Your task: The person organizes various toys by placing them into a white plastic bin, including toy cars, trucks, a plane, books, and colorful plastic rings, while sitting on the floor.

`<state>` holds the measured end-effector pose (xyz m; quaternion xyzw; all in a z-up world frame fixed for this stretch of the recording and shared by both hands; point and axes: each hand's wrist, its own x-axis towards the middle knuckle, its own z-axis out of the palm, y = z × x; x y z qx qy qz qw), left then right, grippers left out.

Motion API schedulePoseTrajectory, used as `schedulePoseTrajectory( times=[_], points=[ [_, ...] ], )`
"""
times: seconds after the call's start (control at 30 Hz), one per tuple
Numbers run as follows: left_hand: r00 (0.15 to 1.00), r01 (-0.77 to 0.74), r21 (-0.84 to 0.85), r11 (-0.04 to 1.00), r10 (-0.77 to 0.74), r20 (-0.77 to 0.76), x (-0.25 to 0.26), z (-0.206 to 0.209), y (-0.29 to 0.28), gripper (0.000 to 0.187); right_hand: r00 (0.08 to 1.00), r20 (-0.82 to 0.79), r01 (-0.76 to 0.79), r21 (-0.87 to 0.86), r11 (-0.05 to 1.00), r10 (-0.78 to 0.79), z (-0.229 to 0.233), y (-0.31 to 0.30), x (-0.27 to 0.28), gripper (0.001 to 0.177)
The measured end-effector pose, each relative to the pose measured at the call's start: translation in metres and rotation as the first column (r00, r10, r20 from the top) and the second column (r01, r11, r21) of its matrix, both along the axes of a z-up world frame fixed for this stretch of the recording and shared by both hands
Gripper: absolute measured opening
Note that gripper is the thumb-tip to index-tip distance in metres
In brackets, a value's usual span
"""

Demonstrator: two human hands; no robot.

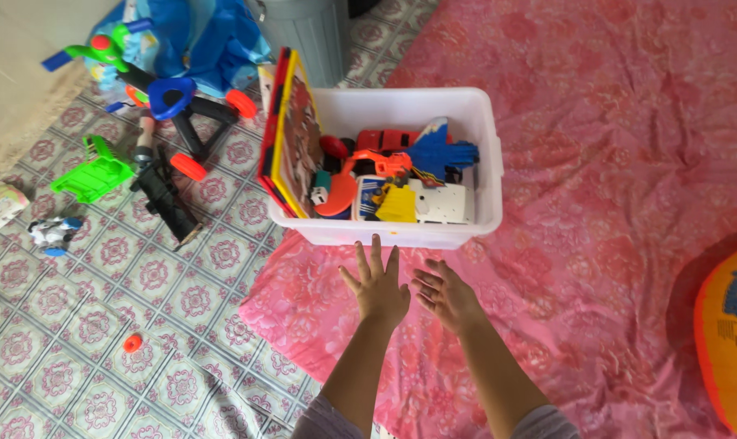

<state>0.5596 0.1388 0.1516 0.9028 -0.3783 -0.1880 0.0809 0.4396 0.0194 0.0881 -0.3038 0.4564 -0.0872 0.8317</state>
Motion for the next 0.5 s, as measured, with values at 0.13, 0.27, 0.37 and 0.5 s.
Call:
schedulePoseTrajectory(
  times=[0.13, 0.27, 0.37, 0.5],
  points=[
    [0.997, 0.069, 0.024, 0.997, -0.07, 0.038, -0.011, -0.006, -0.019, 0.091, 0.929, -0.331, -0.336, -0.561, 0.756, 0.167, -0.022, -0.016, -0.018, 0.064],
    [0.988, 0.084, 0.09, 0.992, -0.095, 0.122, 0.006, -0.014, -0.045, 0.095, 0.69, -0.723, -0.723, -0.691, -0.017, 0.042, -0.016, -0.029, -0.016, 0.068],
    [0.963, 0.114, 0.14, 0.983, -0.144, 0.228, 0.019, -0.034, -0.048, 0.092, 0.549, -0.829, -0.817, -0.505, -0.278, -0.106, 0.001, -0.038, 0.009, 0.075],
    [0.935, 0.136, 0.134, 0.982, -0.172, 0.309, 0.047, -0.061, -0.047, 0.087, 0.501, -0.862, -0.842, -0.466, -0.272, -0.077, 0.006, -0.045, 0.045, 0.092]
  ],
)
